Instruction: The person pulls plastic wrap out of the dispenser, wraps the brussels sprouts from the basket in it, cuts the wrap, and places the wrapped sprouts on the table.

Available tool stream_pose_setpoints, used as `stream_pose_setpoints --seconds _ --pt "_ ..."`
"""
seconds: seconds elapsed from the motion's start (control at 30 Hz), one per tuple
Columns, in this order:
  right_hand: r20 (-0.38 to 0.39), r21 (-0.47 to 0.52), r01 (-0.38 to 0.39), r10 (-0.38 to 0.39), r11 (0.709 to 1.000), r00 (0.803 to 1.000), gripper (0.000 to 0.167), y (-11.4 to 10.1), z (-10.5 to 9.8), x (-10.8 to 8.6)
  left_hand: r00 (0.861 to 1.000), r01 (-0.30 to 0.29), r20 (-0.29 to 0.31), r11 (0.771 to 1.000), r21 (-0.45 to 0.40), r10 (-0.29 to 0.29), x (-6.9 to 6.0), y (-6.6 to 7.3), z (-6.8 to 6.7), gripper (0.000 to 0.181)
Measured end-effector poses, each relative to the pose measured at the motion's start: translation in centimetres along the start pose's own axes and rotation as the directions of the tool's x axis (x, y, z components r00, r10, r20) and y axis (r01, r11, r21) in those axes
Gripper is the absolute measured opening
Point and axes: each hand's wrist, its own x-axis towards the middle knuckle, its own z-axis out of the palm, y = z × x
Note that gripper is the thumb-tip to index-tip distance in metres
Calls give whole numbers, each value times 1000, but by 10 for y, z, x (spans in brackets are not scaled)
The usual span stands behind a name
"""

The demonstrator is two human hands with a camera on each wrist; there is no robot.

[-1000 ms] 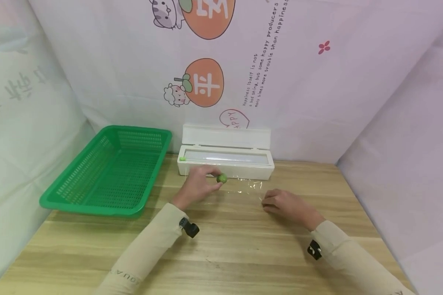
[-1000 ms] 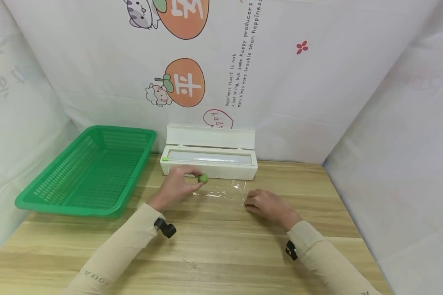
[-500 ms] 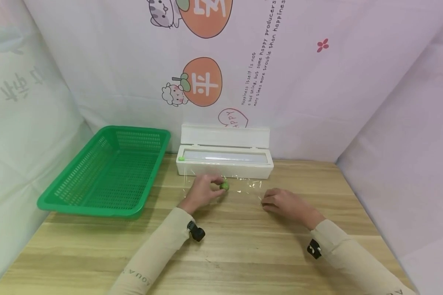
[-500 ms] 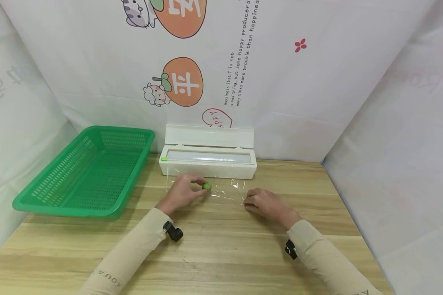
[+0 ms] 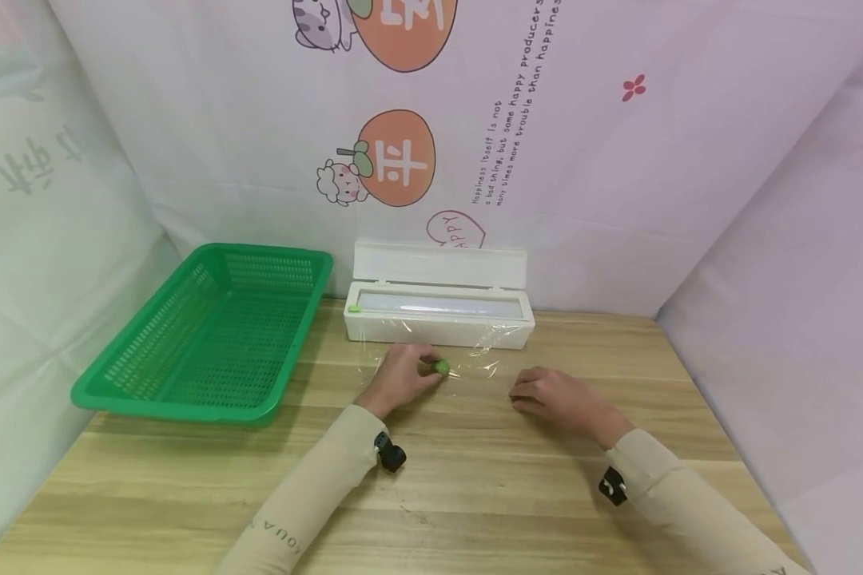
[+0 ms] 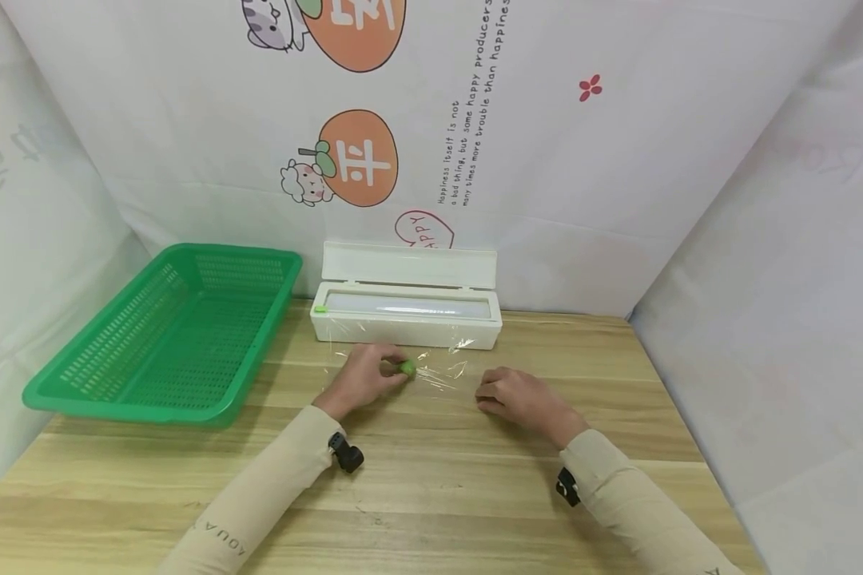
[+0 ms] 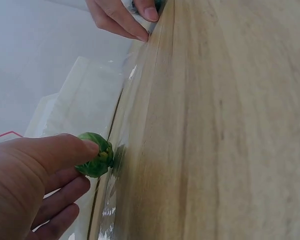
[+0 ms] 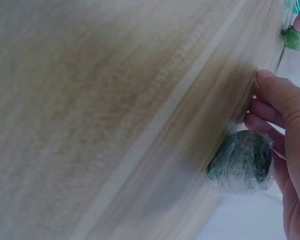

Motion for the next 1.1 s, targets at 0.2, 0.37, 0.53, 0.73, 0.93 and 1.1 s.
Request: stream_pose_setpoints --seconds 0.2,0.37,0.53,0.73,0.93,1.1 --pt "3 0 -9 9 1000 1000 13 -1 -1 0 999 39 23 999 28 -40 -2 1 -2 29" --pt "5 5 -1 1 1000 1000 11 -2 -2 1 997 63 48 997 42 -65 -4 3 -8 37" --pt "-3 6 -2 2 1000 1000 8 -2 -2 3 995 60 73 997 58 -64 -9 3 -20 38" --pt "1 16 -6 6 1000 1000 7 -4 -3 5 995 -3 95 992 130 -9 -22 0 -42 32" --pt "21 17 -44 43 999 999 6 -4 -6 6 992 -37 123 963 267 4 -40 -6 -64 23" --pt "42 28 -68 67 997 997 5 -3 -7 6 987 -83 156 937 338 31 -54 -16 -72 15"
